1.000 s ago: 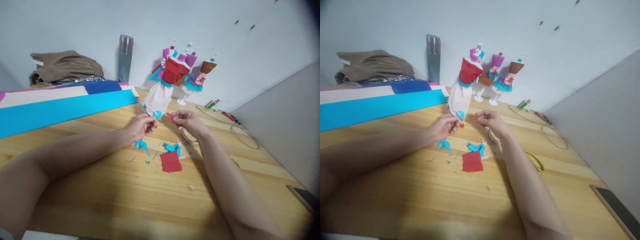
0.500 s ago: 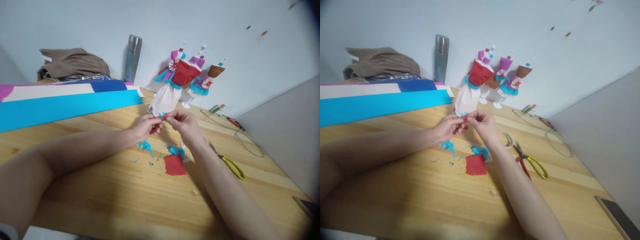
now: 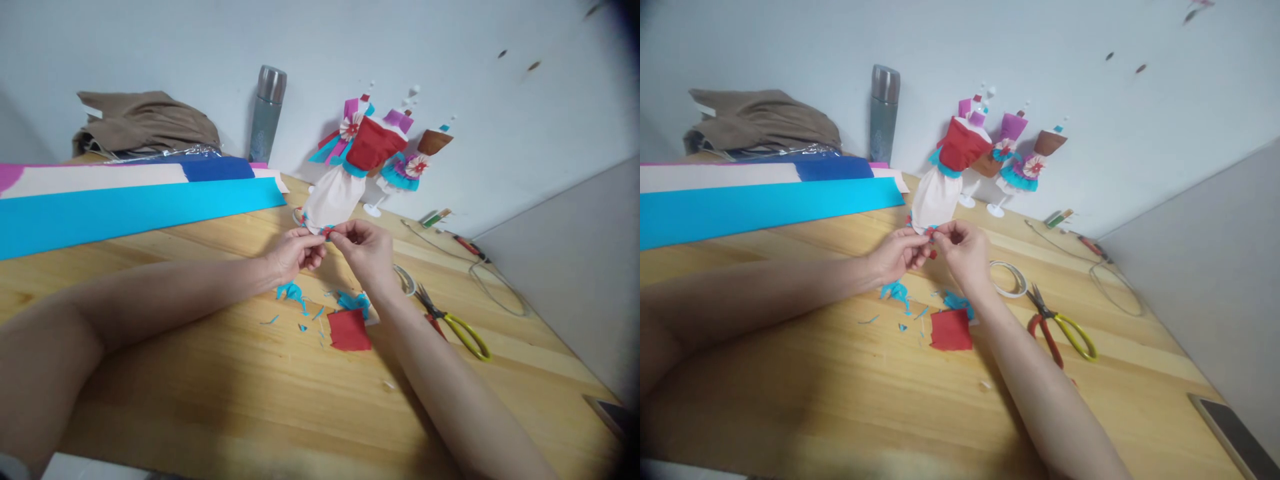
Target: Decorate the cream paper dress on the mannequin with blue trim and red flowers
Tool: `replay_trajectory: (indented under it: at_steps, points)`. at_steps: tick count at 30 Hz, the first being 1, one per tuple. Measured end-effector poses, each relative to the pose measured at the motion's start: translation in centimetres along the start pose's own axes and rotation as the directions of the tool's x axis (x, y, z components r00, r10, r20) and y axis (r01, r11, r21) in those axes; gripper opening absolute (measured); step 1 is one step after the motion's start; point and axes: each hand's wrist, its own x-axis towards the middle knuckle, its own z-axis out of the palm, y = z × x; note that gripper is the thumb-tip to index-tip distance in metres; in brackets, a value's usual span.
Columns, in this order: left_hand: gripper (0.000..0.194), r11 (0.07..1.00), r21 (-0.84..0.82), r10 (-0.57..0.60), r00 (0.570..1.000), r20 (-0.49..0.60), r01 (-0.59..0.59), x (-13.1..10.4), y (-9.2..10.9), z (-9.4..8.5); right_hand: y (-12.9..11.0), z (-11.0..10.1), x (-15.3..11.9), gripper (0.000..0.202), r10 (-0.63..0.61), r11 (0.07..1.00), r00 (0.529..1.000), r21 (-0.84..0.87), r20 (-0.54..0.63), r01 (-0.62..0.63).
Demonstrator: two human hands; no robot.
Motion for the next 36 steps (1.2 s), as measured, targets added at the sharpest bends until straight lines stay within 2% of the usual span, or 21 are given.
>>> replay_trajectory:
  at_steps: [5, 10, 15, 19, 24, 29, 32, 36]
  points:
    - [0.015, 1.000, 0.012, 0.006, 1.000, -0.011, -0.006, 0.00, -0.05, -0.02, 0.16, 0.14, -0.11, 0.009, -0.039, 0.995, 0.999, -0.090, -0.015, 0.037]
    - [0.019, 0.999, 0.023, 0.025, 0.999, 0.029, -0.026, 0.02, -0.09, -0.16, 0.07, 0.34, -0.21, 0.013, -0.033, 0.992, 0.998, -0.128, -0.061, 0.025]
    - [0.018, 0.999, 0.009, 0.038, 0.998, 0.054, -0.039, 0.14, -0.15, -0.29, -0.10, 0.37, -0.11, 0.020, -0.010, 0.999, 0.996, -0.037, -0.094, 0.007]
    - [0.020, 0.999, -0.008, 0.042, 0.998, 0.043, -0.042, 0.19, -0.20, -0.32, -0.13, 0.29, 0.06, 0.031, 0.115, 0.981, 0.993, 0.157, -0.022, -0.111]
    - [0.022, 0.999, -0.008, 0.046, 0.999, 0.020, -0.046, 0.25, -0.30, -0.33, -0.53, 0.06, -0.06, 0.036, 0.254, 0.899, 0.966, 0.359, 0.041, -0.252]
    - [0.022, 0.999, -0.008, 0.050, 0.999, 0.007, -0.050, 0.32, -0.38, -0.32, -0.63, 0.13, -0.24, 0.038, 0.206, 0.931, 0.972, 0.283, 0.111, -0.229]
    - [0.021, 0.999, 0.006, 0.048, 0.999, 0.016, -0.048, 0.20, -0.26, -0.25, -0.31, 0.30, -0.20, 0.040, 0.156, 0.950, 0.983, 0.257, 0.100, -0.177]
    - [0.022, 1.000, -0.007, 0.031, 0.999, 0.028, -0.031, 0.06, 0.02, -0.21, 0.02, 0.40, -0.07, 0.040, 0.200, 0.932, 0.970, 0.277, 0.138, -0.231]
